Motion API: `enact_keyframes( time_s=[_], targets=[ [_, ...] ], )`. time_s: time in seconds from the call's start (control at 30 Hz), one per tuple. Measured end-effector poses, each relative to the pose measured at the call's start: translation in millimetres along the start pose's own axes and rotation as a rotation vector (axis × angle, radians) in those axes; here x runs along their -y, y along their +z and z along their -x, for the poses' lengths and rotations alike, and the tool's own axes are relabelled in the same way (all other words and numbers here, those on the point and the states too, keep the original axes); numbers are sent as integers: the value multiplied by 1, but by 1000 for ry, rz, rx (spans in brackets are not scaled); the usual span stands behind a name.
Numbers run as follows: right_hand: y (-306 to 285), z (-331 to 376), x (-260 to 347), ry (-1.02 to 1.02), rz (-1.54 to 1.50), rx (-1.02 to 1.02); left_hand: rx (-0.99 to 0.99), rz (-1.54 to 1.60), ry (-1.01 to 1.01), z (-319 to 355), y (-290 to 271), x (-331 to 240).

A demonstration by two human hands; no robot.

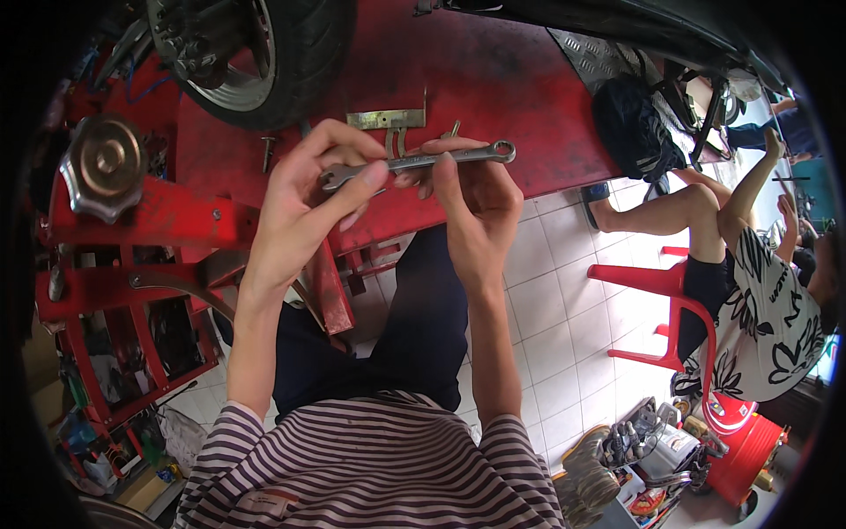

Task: The person assembles a curved metal bracket onto a red motorcycle stand by inserting a bolt and washer, then tightening it with a wrench.

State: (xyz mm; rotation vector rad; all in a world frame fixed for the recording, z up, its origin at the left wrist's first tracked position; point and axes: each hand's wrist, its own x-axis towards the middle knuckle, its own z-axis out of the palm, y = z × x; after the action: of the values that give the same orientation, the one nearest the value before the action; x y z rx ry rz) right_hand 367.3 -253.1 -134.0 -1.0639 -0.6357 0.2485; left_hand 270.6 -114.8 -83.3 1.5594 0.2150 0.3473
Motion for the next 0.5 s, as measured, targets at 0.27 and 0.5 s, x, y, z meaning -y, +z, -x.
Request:
enact_keyframes(
  time_s=[0.27, 0.5],
  targets=[
    [16, 62, 20, -9, -15, 71, -12, -107, 95, 89, -8, -14],
    [44, 118, 32, 69, -19, 260, -8, -111, 17, 168, -17, -6]
  ],
)
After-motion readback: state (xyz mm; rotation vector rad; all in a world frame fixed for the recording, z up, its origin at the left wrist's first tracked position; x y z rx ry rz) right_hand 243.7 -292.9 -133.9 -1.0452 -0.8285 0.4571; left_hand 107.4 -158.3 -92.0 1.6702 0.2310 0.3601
